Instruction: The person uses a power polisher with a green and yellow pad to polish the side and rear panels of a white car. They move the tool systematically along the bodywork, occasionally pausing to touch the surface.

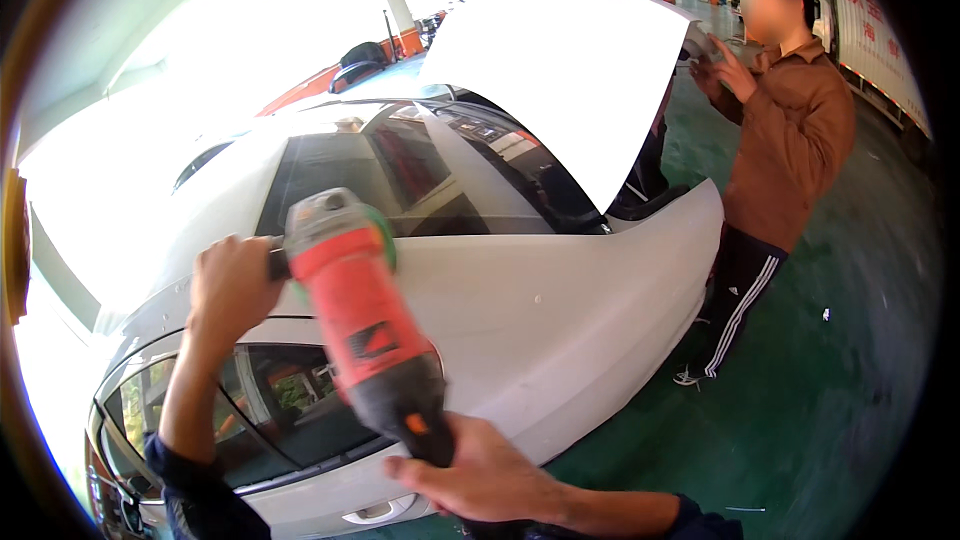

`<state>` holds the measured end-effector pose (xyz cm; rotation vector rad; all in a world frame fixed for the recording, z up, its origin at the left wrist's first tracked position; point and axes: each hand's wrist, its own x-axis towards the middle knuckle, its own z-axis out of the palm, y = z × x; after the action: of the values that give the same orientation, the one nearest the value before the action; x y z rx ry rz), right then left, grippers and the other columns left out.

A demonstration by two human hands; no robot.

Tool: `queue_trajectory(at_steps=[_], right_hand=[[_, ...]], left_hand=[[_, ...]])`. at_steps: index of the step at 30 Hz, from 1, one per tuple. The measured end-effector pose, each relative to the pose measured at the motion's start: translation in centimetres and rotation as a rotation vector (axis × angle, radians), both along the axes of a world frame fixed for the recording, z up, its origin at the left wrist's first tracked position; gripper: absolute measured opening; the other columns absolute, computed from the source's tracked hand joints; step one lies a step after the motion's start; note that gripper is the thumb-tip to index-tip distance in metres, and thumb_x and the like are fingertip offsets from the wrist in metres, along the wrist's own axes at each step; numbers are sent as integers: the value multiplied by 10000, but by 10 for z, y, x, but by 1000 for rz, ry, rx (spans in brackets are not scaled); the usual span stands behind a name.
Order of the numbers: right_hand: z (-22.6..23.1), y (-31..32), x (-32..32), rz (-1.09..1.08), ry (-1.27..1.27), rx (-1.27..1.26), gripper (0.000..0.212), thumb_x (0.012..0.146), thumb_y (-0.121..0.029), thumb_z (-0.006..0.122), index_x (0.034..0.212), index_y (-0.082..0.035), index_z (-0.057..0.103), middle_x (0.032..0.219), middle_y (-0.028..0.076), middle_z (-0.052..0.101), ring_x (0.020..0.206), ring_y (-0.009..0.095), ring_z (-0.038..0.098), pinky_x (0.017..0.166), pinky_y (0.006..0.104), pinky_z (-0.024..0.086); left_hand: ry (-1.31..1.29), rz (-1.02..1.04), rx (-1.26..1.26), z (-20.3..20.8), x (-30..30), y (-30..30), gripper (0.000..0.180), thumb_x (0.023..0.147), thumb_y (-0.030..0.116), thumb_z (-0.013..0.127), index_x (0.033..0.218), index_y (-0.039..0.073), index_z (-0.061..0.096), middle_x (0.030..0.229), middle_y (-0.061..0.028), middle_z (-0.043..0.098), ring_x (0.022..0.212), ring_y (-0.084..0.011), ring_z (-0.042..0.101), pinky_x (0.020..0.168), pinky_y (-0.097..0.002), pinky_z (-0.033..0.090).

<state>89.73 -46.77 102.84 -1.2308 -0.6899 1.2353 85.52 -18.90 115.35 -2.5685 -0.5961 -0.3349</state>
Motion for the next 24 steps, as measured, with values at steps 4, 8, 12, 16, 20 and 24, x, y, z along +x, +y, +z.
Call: queue_trajectory(at_steps=[4,8,12,16,20,24], right_hand=[[-25,-45,23,-159,64,26,285,939,-293,703,884,-32,603,654,18,605,606,97,581,591,286,467],[-60,-86,27,-387,203,9,229,902,-154,706,902,8,545,669,89,577,567,201,606,542,391,532],[-78,-95,12,-526,269,60,182,906,-116,657,900,8,525,643,105,562,526,214,594,514,406,530],[-74,-80,-9,-547,212,50,169,906,-110,644,903,11,525,626,111,559,499,222,592,498,400,529],[-61,-35,-29,-395,73,51,166,920,-120,644,903,9,542,625,108,577,518,212,607,522,368,536],[-34,19,-69,-222,-22,161,170,935,-138,666,910,-2,567,642,84,604,562,175,625,559,329,534]], left_hand=[[93,-89,12,-12,56,-50,141,789,197,677,746,79,739,774,-153,726,752,-323,737,645,-415,583],[148,-278,-58,-49,109,-86,126,791,182,671,732,100,746,772,-130,733,742,-286,747,608,-382,581],[133,-417,-74,-70,117,-108,108,788,157,661,713,120,728,754,-95,734,704,-257,744,572,-347,566],[133,-408,-73,-65,91,-98,117,790,151,658,690,117,708,766,-97,737,723,-255,746,564,-339,560],[23,-252,-58,-36,36,-51,103,806,186,678,739,131,734,787,-75,745,752,-235,749,576,-328,557],[-28,-76,-56,-5,-44,2,127,809,160,645,750,80,724,799,-145,739,753,-299,745,620,-386,582]])
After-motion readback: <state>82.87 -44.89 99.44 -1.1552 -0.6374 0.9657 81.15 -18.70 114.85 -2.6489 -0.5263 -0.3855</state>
